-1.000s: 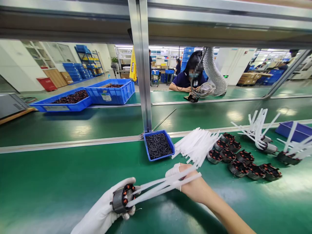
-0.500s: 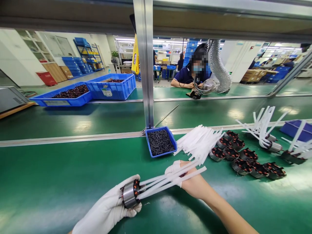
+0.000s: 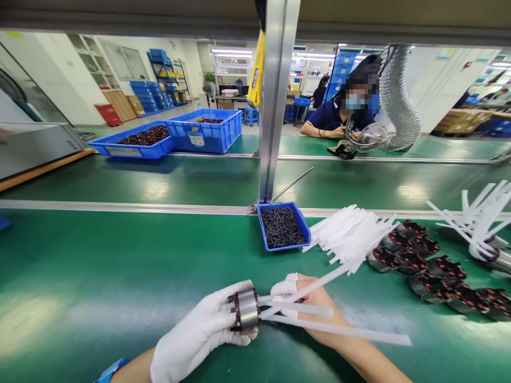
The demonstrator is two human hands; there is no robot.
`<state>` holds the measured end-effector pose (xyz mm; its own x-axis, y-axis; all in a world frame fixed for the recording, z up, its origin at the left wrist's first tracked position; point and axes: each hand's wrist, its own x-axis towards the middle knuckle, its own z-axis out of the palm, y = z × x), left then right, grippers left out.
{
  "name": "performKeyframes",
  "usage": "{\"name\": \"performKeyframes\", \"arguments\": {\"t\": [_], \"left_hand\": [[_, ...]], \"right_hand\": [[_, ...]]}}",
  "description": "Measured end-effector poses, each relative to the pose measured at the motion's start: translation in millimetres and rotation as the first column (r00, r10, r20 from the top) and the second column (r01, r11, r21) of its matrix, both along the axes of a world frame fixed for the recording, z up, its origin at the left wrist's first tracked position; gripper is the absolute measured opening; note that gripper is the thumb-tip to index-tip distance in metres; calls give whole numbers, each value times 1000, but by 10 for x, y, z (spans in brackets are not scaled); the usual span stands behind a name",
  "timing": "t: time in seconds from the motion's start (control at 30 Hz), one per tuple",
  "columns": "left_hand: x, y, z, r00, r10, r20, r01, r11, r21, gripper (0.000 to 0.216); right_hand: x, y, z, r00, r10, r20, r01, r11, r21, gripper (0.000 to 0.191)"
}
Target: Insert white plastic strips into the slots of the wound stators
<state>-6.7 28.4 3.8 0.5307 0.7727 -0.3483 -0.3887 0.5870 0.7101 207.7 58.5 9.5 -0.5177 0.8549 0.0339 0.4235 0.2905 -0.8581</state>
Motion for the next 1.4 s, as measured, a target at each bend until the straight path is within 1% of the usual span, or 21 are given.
{"name": "performKeyframes", "arguments": {"t": [0.17,0.3,0.37,0.43,0.57,0.67,0.77,0.83,0.87,0.93,1.0,1.03,1.1,1.17,1.2,1.3,1.4], "left_hand": [[42,-14,48,995,15,-101,-14,1000,13,54],[64,-18,-1,991,32,-127,-28,999,35,59],[68,-12,-36,990,29,-137,-24,999,43,57],[71,-6,-52,988,25,-155,-17,999,51,53],[81,-6,-20,980,33,-198,-20,998,64,47],[96,-19,0,965,74,-252,-51,994,94,44],[110,-34,-20,954,111,-278,-69,985,155,41],[113,-40,-42,950,125,-287,-70,978,195,40],[112,-43,-51,947,127,-295,-68,977,203,40],[106,-45,-56,941,132,-311,-72,978,195,42],[102,-44,-49,943,128,-307,-72,980,186,44],[100,-44,-44,945,124,-304,-69,980,187,43],[100,-42,-39,944,115,-309,-52,978,203,41],[103,-43,-46,933,111,-341,-31,972,232,40],[104,-45,-53,925,117,-361,-24,967,253,40],[105,-58,-77,893,154,-423,-4,943,334,41],[97,-71,-98,886,165,-434,21,920,392,43]], "right_hand": [[-39,-17,-55,997,-56,61,55,998,25,21],[-28,-34,-46,998,-1,68,-4,998,62,28],[-5,-38,-54,997,17,69,-23,996,89,28],[21,-42,-84,997,-1,81,-7,995,100,27],[48,-48,-159,993,-41,108,30,994,104,26],[28,-53,-180,992,-29,125,9,987,158,18],[-12,-57,-169,993,4,117,-28,978,209,17],[-31,-50,-154,995,37,87,-51,986,162,17],[-33,-41,-148,997,50,57,-56,993,107,16],[-24,-16,-142,997,74,-36,-76,995,-56,17],[-10,9,-153,990,85,-116,-108,973,-206,22],[-7,17,-166,987,90,-131,-121,959,-256,24],[-20,15,-201,987,100,-122,-134,942,-309,26],[-57,-11,-232,992,109,-70,-125,944,-306,25],[-82,-30,-240,994,109,-30,-113,953,-282,25],[-160,-96,-220,991,86,98,-70,984,-161,22],[-212,-142,-159,985,119,127,-105,988,-113,19]]}}
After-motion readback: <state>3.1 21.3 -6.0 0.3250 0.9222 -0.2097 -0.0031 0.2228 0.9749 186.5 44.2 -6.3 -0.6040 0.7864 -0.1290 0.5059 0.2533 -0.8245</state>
